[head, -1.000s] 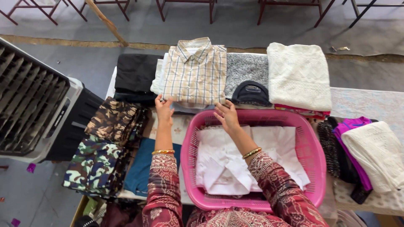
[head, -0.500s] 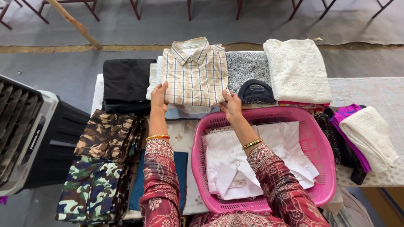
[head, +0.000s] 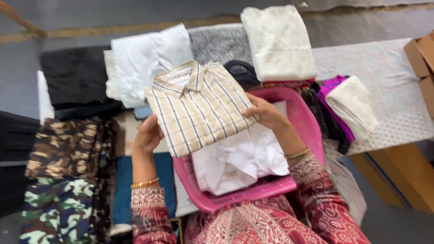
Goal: The person folds a light blue patterned shirt on a table and places it on a stack. They then pick up a pink laundry basket and place it on their lap. The person proceeds to pick up various folded clothes from the table, including shirts, pants, and towels, and places them into the basket.
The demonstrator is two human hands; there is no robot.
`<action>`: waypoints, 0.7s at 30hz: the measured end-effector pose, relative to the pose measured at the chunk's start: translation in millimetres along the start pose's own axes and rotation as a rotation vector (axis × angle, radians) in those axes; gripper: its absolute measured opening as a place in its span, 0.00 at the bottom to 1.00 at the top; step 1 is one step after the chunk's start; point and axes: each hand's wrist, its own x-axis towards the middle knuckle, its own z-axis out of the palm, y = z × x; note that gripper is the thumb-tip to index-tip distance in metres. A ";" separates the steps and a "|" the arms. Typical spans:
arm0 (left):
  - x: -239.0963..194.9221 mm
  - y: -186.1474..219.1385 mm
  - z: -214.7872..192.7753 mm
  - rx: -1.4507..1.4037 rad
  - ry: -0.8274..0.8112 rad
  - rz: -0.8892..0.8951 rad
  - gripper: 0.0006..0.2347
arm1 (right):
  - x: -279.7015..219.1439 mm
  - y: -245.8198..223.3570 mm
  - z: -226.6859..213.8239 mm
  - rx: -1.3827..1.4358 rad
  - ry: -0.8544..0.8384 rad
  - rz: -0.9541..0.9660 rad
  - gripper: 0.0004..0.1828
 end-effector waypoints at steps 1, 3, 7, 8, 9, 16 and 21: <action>0.7 -12.6 6.5 -0.096 0.047 -0.022 0.23 | -6.5 11.4 -3.5 0.079 -0.005 0.092 0.42; 1.9 -24.4 33.9 -0.185 0.089 -0.050 0.24 | -5.3 58.6 -25.2 0.163 -0.003 0.176 0.41; 4.4 -34.6 83.0 -0.078 0.304 -0.066 0.24 | -5.2 109.6 -50.0 0.044 -0.014 0.126 0.42; 4.0 -40.1 86.5 0.030 0.347 -0.067 0.23 | -14.0 99.5 -43.7 0.020 -0.050 0.074 0.40; -1.3 -43.1 104.5 0.039 0.346 -0.069 0.23 | -30.0 87.6 -47.0 0.027 -0.048 0.069 0.40; -22.3 -145.9 179.5 0.255 0.193 -0.006 0.24 | -172.8 30.5 -120.5 -0.299 0.129 0.100 0.40; 20.3 -270.2 160.1 0.377 0.140 -0.262 0.20 | -219.4 78.1 -191.6 -0.361 0.323 0.163 0.40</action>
